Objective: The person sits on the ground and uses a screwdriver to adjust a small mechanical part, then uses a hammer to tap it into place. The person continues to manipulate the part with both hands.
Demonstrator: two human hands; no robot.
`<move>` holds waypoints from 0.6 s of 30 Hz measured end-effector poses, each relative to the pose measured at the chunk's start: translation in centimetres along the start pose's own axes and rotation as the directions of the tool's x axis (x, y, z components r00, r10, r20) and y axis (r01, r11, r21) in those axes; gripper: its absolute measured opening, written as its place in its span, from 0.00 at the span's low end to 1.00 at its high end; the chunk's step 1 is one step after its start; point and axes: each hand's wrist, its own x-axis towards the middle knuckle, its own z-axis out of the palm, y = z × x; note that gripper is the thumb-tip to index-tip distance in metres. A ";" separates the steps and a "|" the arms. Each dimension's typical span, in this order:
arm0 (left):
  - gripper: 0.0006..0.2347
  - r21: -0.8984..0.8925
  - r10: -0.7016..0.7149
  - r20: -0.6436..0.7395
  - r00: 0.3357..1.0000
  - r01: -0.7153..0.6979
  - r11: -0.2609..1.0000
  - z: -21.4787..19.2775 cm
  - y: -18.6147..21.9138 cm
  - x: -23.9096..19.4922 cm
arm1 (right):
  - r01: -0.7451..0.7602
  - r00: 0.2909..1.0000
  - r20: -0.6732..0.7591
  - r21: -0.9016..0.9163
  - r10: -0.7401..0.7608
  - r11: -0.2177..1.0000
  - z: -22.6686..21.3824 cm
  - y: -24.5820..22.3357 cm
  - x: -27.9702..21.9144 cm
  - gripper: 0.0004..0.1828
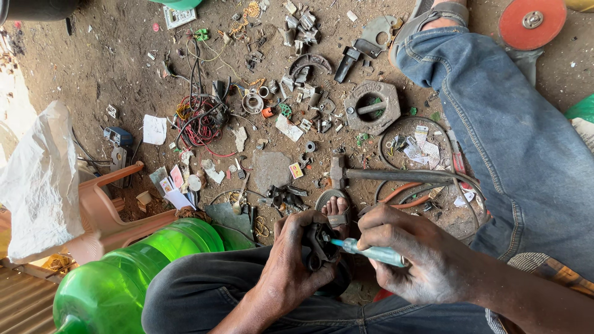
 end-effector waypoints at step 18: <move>0.32 0.030 -0.027 0.015 1.000 0.026 0.999 -0.6 0.9 0.6 | 0.046 0.993 -0.113 0.092 -0.036 0.995 -0.2 1.0 0.2 0.18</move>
